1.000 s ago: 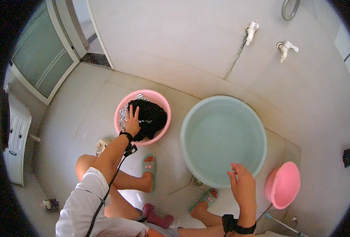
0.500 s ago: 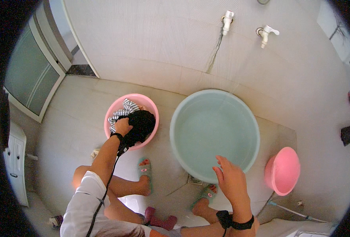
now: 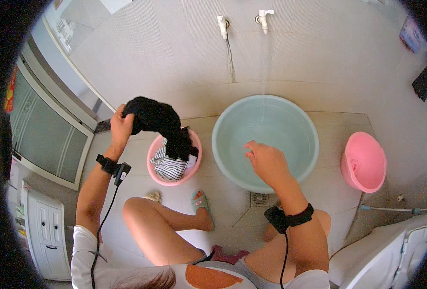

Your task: The person fills a large basin with water from a tap and kemudian hand-washes several items of clothing by wringing and rinsing them individually before placing them into a separate pink basin.

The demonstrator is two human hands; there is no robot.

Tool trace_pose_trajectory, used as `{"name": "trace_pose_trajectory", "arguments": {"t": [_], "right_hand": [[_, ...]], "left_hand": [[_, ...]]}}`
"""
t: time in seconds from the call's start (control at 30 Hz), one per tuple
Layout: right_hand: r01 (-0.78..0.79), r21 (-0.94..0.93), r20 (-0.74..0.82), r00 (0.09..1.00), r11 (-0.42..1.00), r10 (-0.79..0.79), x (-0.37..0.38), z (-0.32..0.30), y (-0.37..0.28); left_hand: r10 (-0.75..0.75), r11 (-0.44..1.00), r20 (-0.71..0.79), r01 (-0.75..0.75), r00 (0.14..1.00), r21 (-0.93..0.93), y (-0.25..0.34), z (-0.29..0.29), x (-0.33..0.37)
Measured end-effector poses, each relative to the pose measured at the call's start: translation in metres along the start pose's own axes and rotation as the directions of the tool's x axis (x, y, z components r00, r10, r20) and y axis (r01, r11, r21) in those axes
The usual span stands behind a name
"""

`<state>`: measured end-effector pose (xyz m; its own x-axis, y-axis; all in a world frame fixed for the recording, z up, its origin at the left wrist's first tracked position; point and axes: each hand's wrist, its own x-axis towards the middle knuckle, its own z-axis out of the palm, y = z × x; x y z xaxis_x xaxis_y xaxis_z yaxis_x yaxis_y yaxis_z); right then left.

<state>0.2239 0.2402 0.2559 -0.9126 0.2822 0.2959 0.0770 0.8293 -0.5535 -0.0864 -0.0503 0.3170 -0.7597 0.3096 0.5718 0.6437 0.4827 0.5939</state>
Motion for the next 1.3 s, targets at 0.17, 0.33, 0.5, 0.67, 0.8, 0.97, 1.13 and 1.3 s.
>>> {"name": "trace_pose_trajectory", "arguments": {"t": [0.17, 0.33, 0.5, 0.67, 0.8, 0.97, 1.13, 1.3], "right_hand": [[-0.056, -0.039, -0.102, 0.993, 0.998, 0.052, -0.006, -0.002, 0.018], [-0.217, -0.030, -0.361, 0.913, 0.976, 0.192, -0.004, -0.015, 0.022], [-0.307, -0.027, -0.467, 0.845, 0.951, 0.259, -0.008, -0.025, 0.041], [-0.313, 0.055, -0.469, 0.830, 0.948, 0.302, -0.012, -0.030, 0.057], [-0.349, 0.036, -0.441, 0.835, 0.936, 0.328, -0.016, -0.039, 0.063], [-0.380, 0.041, -0.378, 0.850, 0.924, 0.366, -0.006, -0.039, 0.056], [-0.375, 0.036, -0.335, 0.869, 0.926, 0.365, -0.009, -0.033, 0.063], [-0.346, -0.051, -0.323, 0.894, 0.937, 0.312, -0.004, -0.023, 0.059]], "left_hand": [[0.163, 0.982, -0.155, -0.176, 0.974, -0.073, 0.098, 0.001, 0.022], [-0.041, 0.953, 0.125, 0.076, 0.991, -0.292, 0.125, 0.062, 0.033], [-0.070, 0.991, 0.332, 0.103, 0.941, -0.081, 0.113, 0.167, -0.018], [0.109, 0.970, 0.628, 0.055, 0.771, -0.235, 0.077, 0.260, -0.108], [0.119, 0.991, 0.708, -0.042, 0.696, -0.126, 0.069, 0.297, -0.143], [-0.035, 0.996, 0.884, -0.060, 0.467, 0.071, 0.011, 0.306, -0.147], [0.045, 0.988, 0.975, -0.157, 0.220, -0.010, 0.010, 0.258, -0.110], [-0.011, 0.998, 0.904, -0.056, 0.428, 0.038, -0.038, 0.168, -0.035]]}}
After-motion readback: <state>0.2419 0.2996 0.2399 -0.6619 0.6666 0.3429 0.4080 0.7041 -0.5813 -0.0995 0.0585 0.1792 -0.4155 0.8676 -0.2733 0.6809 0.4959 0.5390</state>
